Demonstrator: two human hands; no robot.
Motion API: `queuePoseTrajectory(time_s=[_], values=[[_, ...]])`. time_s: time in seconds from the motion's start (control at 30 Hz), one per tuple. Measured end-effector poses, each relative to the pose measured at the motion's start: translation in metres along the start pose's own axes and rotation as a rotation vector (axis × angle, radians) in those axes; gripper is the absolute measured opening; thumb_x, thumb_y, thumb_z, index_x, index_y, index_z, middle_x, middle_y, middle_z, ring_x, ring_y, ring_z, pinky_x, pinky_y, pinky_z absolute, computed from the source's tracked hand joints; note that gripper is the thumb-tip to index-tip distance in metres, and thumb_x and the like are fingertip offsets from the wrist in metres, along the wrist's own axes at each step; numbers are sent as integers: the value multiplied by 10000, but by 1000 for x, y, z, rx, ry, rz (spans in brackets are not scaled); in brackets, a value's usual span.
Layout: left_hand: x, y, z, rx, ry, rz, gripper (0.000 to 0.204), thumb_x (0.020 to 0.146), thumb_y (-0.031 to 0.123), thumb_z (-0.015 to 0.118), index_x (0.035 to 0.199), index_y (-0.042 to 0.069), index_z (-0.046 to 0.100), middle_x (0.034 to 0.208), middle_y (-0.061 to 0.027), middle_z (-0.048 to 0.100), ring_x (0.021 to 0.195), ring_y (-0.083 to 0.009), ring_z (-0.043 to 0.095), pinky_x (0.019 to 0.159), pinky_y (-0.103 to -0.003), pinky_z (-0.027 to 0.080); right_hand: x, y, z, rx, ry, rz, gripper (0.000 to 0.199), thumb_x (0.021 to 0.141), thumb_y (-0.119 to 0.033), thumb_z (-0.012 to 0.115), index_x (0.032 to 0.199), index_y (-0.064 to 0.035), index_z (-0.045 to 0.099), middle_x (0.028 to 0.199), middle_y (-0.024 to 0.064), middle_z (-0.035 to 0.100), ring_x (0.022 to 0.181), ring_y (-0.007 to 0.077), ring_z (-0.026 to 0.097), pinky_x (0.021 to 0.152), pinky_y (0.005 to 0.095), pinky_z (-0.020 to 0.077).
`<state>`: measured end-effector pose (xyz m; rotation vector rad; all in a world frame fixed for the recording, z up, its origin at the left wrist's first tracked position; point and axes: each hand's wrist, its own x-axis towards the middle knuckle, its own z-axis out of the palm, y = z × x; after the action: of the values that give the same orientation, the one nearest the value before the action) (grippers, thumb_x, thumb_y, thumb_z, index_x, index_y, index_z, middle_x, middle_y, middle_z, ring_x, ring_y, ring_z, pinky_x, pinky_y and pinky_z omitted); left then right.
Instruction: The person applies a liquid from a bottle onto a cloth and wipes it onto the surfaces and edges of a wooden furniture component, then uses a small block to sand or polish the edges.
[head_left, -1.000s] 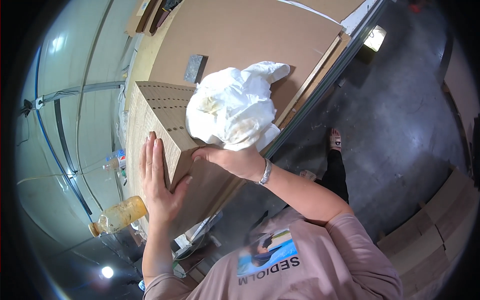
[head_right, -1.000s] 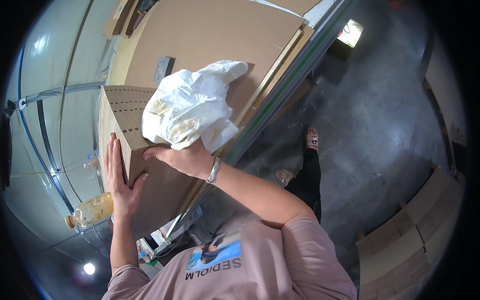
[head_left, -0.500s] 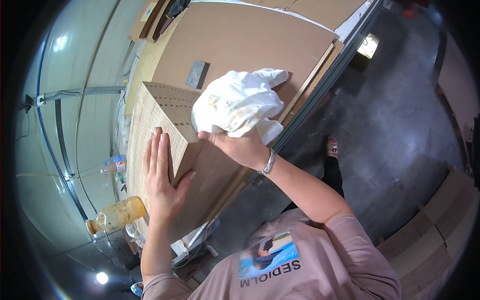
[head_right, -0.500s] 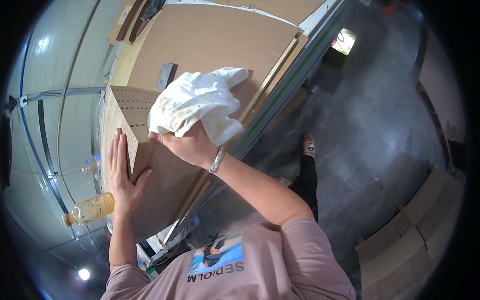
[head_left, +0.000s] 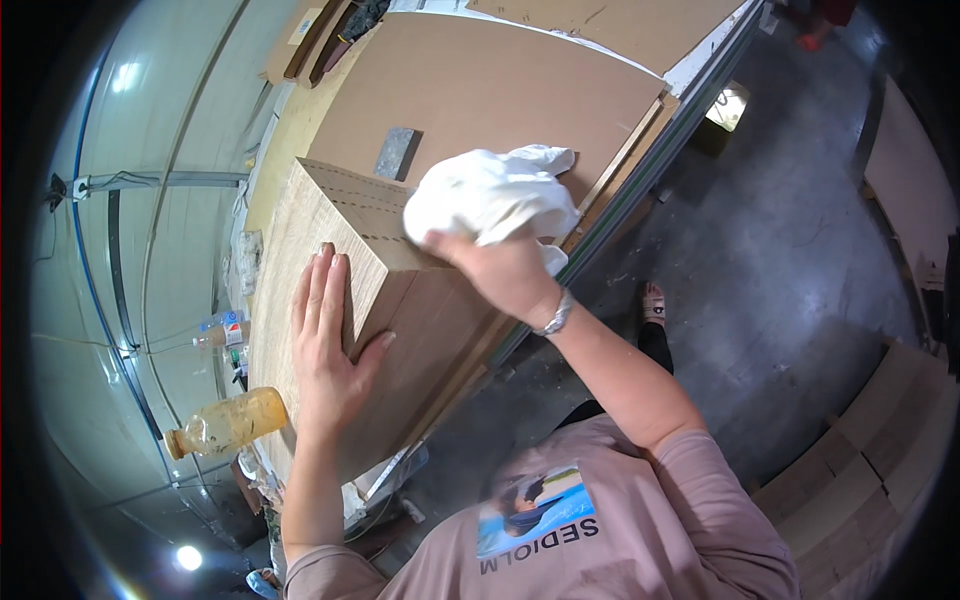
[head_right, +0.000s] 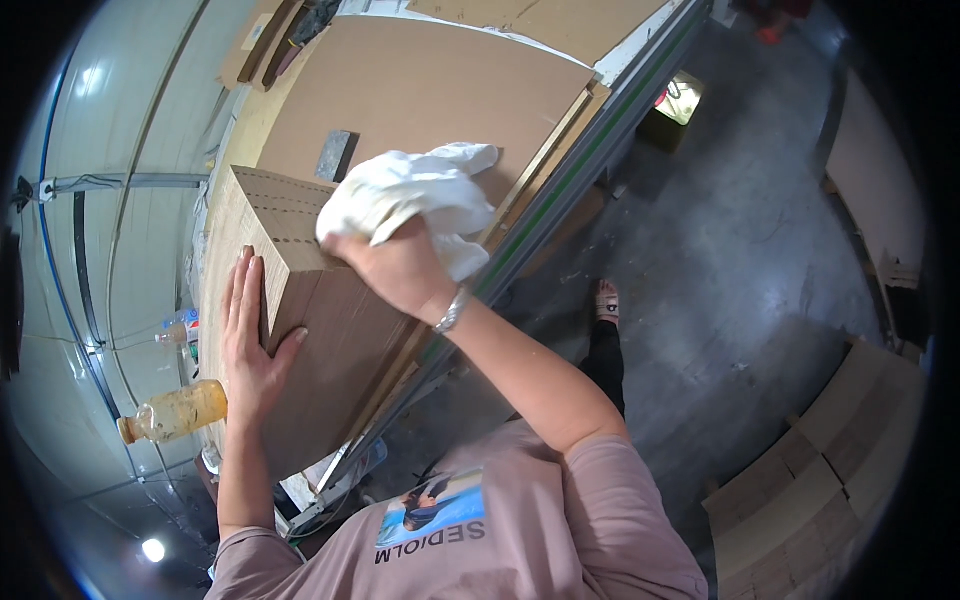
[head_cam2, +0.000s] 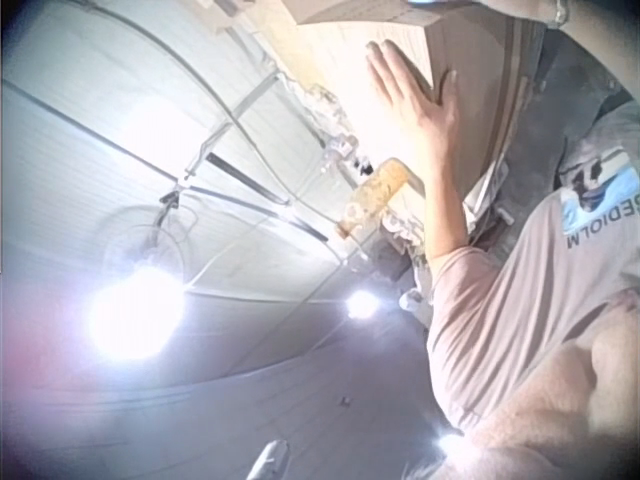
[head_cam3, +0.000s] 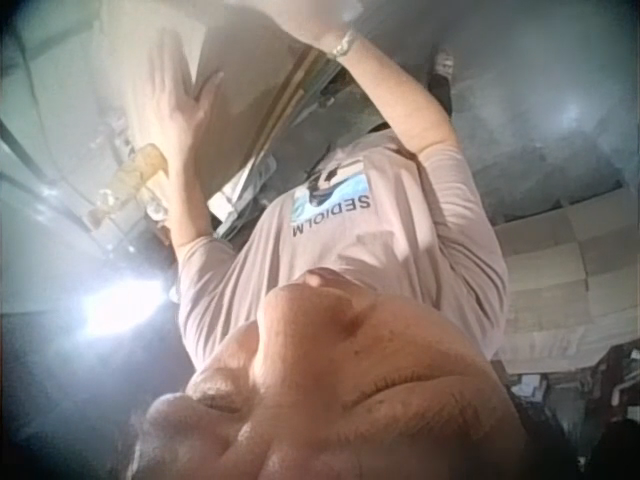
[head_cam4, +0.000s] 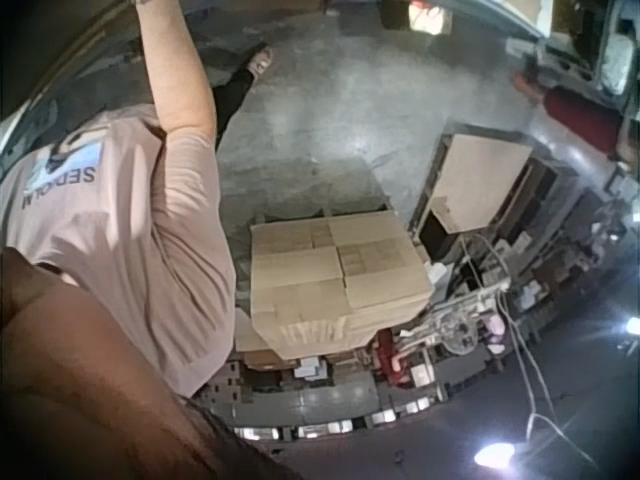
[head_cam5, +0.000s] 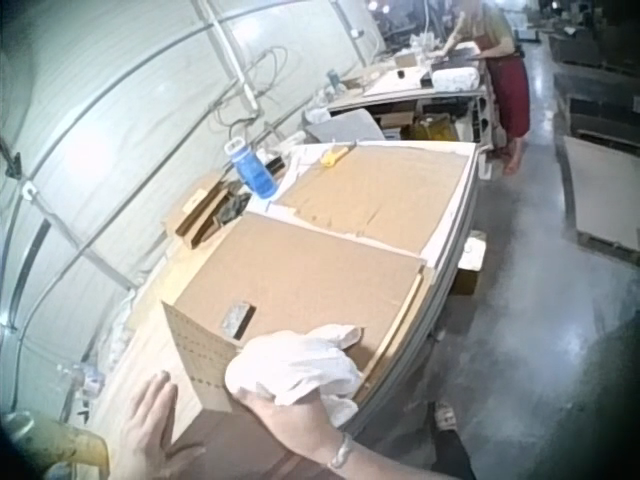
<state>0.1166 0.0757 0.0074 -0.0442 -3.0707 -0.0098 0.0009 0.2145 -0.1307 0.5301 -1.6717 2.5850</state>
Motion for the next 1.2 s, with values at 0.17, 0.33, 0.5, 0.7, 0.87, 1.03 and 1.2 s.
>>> queuePoseTrajectory(time_s=[0.17, 0.33, 0.5, 0.7, 0.87, 1.03, 1.2], values=[[3, 37, -2, -506, 202, 114, 1127, 668, 322, 860, 1504, 18, 168, 1512, -295, 248, 1401, -415, 285, 1129, -497, 259, -23, -67, -30, 969, -124, 673, 230, 920, -160, 647, 1081, 3, 624, 1059, 50, 636, 972, 150, 579, 899, 299, 453], [-25, 42, 6, -704, 152, 45, 759, 713, 207, 802, 1326, -62, 445, 1274, -289, 520, 1120, -344, 589, 951, -417, 470, -16, -138, -46, 857, -804, 846, 639, 859, -246, 737, 1347, 21, 422, 1287, 86, 499, 1200, 163, 458, 1038, 307, 355], [-95, -10, -52, -1126, 612, -367, 404, 760, -9, 577, 1160, -61, 597, 1088, -142, 637, 1001, -230, 617, 912, -346, 481, 43, -83, -97, 460, -1485, 464, 401, 797, -128, 773, 1128, 59, 644, 1122, 167, 677, 1043, 232, 642, 931, 316, 473], [-82, -47, -50, -578, 489, -735, 455, 843, -91, 503, 1296, -52, 512, 1242, -112, 567, 1122, -173, 541, 953, -273, 430, 59, -52, -15, 118, -790, 138, 472, 688, 12, 798, 1140, -2, 661, 992, 91, 620, 909, 157, 606, 787, 276, 510], [-70, -48, -13, -420, 232, -679, 498, 854, 7, 574, 1337, -55, 470, 1361, -187, 463, 1286, -289, 434, 1091, -361, 302, 39, -39, 4, 119, -638, 40, 364, 715, 93, 745, 1068, 29, 686, 963, 99, 623, 822, 157, 633, 681, 249, 559], [-76, -45, 4, -456, 326, -690, 472, 899, 132, 548, 1329, -52, 476, 1376, -197, 431, 1302, -307, 405, 1093, -388, 290, 34, -35, 10, 99, -528, -126, 301, 726, 146, 698, 1009, 45, 698, 906, 125, 639, 717, 180, 676, 640, 254, 590], [-72, -46, 4, -296, 281, -618, 469, 918, 181, 508, 1327, -47, 479, 1371, -204, 428, 1286, -344, 402, 1090, -412, 280, 36, -32, 11, 71, -484, -205, 310, 716, 162, 694, 1002, 41, 699, 879, 128, 646, 714, 176, 663, 623, 258, 585]])
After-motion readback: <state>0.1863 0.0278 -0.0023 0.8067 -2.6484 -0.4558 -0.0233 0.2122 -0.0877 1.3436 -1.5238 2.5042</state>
